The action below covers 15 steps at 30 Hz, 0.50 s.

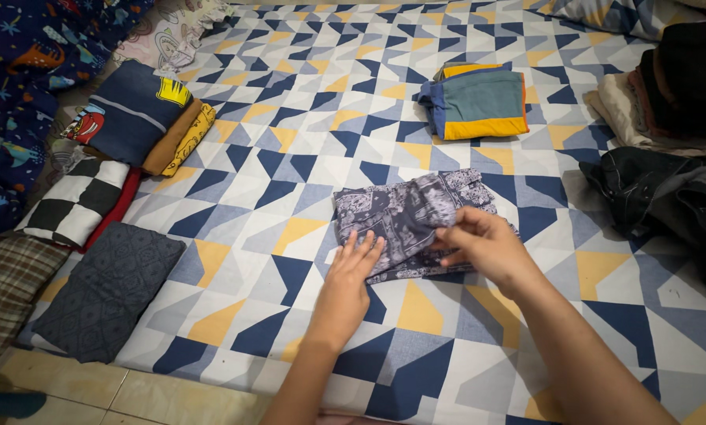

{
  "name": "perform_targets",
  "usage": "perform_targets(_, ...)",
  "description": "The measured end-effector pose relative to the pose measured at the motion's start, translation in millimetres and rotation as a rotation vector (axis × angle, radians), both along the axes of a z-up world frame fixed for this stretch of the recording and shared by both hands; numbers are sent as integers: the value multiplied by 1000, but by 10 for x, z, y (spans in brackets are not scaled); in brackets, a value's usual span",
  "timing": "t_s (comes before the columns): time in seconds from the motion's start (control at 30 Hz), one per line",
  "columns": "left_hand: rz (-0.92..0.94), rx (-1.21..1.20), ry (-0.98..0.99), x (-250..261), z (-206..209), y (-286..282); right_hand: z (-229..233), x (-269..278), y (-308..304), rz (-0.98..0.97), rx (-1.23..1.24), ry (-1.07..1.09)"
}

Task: The person folds a patterned garment and a gray t-shirt by hand on a bed, placing the folded items into a pile.

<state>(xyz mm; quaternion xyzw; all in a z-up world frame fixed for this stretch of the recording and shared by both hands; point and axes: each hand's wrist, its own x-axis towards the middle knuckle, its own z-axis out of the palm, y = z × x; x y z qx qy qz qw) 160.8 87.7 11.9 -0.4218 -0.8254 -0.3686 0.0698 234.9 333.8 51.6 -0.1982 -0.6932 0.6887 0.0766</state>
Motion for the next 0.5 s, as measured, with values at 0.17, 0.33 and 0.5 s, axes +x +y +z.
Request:
perform_targets(0.17,-33,-76,12,71,119,-2,-141,85,-81,-117,376,-169)
perform_targets(0.33,57,-166,-11,72,364,115,-103,124,-140,-149,737,-288)
perform_targets(0.5,89,76,47,-212,108,729,-178,51,5,-55,658,-389)
